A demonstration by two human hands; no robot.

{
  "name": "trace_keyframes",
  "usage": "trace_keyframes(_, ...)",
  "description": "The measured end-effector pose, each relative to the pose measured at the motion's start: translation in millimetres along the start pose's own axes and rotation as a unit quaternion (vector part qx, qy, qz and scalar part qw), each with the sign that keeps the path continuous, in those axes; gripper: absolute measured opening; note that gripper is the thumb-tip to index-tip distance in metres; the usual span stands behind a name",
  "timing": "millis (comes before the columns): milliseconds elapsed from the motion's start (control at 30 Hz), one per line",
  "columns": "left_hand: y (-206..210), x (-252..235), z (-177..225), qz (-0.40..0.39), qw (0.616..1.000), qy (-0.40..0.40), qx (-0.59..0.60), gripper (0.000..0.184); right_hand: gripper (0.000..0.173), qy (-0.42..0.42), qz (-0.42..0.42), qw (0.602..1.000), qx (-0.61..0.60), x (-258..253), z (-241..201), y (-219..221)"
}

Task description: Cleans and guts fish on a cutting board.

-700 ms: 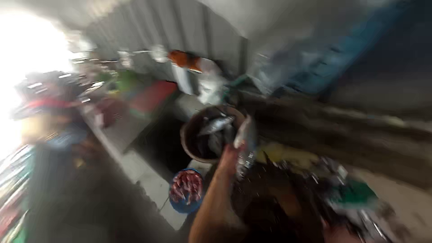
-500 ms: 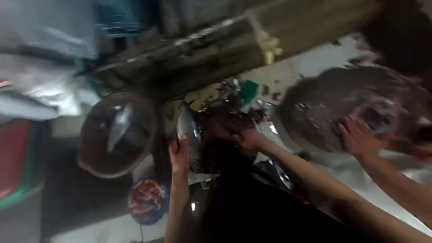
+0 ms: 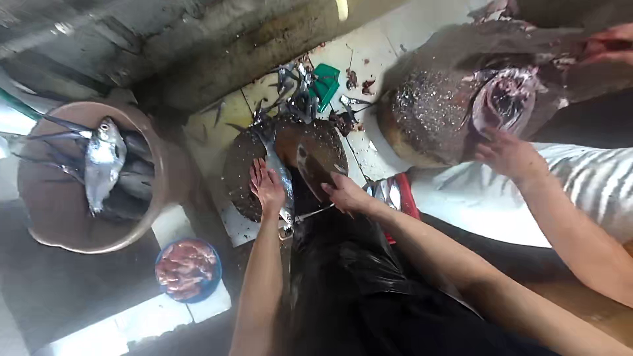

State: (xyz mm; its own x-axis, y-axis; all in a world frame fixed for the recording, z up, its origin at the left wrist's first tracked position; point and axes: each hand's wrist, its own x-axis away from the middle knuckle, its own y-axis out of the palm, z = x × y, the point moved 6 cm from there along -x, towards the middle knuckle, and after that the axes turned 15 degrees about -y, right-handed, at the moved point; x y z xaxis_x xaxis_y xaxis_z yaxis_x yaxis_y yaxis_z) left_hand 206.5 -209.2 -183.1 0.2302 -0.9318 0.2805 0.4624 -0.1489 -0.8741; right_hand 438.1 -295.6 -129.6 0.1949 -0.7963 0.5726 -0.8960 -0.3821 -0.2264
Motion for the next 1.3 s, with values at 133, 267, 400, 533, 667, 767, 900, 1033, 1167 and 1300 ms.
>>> trace_keyframes(133,-4.6,4.2,0.0,0.010,0.999,0.026,0.037,0.054,0.046,0.020,-0.081,0.996,-0.012,8.1,7.3,31.0)
trace_keyframes(267,-5.1,3.3,1.8,0.029,0.999,0.013,0.033,0.052,0.044,0.017,-0.094,0.995,-0.009,9.0,11.4,47.2)
trace_keyframes(400,-4.1,0.2,2.6,0.021,0.999,-0.014,0.021,0.052,0.038,-0.006,-0.001,1.000,-0.008,-27.8,-3.0,51.4)
trace_keyframes(533,-3.3,2.0,1.1,0.025,0.999,-0.009,0.017,0.054,0.039,-0.038,0.057,0.997,0.016,-59.5,-25.0,43.6)
trace_keyframes(667,-1.6,1.7,0.1,0.043,0.999,0.009,0.004,0.055,0.037,-0.075,-0.035,0.996,0.045,19.9,9.4,62.6)
trace_keyframes(767,-0.2,0.0,-0.9,0.038,0.999,0.008,0.005,0.055,0.041,-0.110,-0.142,0.981,0.077,64.7,36.2,78.6)
trace_keyframes(900,-0.5,0.6,-0.7,0.034,0.999,0.012,0.019,0.055,0.039,-0.073,-0.091,0.993,0.023,58.4,44.2,86.8)
trace_keyframes(1033,-0.1,-3.3,-1.7,0.010,1.000,-0.003,0.013,0.060,0.035,-0.020,-0.004,0.997,-0.073,-2.9,29.6,84.8)
trace_keyframes(1167,0.7,-5.9,-1.1,-0.010,1.000,-0.014,-0.002,0.064,0.034,-0.041,0.059,0.992,-0.108,-71.0,-4.9,62.5)
trace_keyframes(1300,0.1,-10.3,-1.2,-0.013,1.000,-0.024,-0.011,0.064,0.036,-0.031,0.043,0.993,-0.108,-71.3,-11.6,53.8)
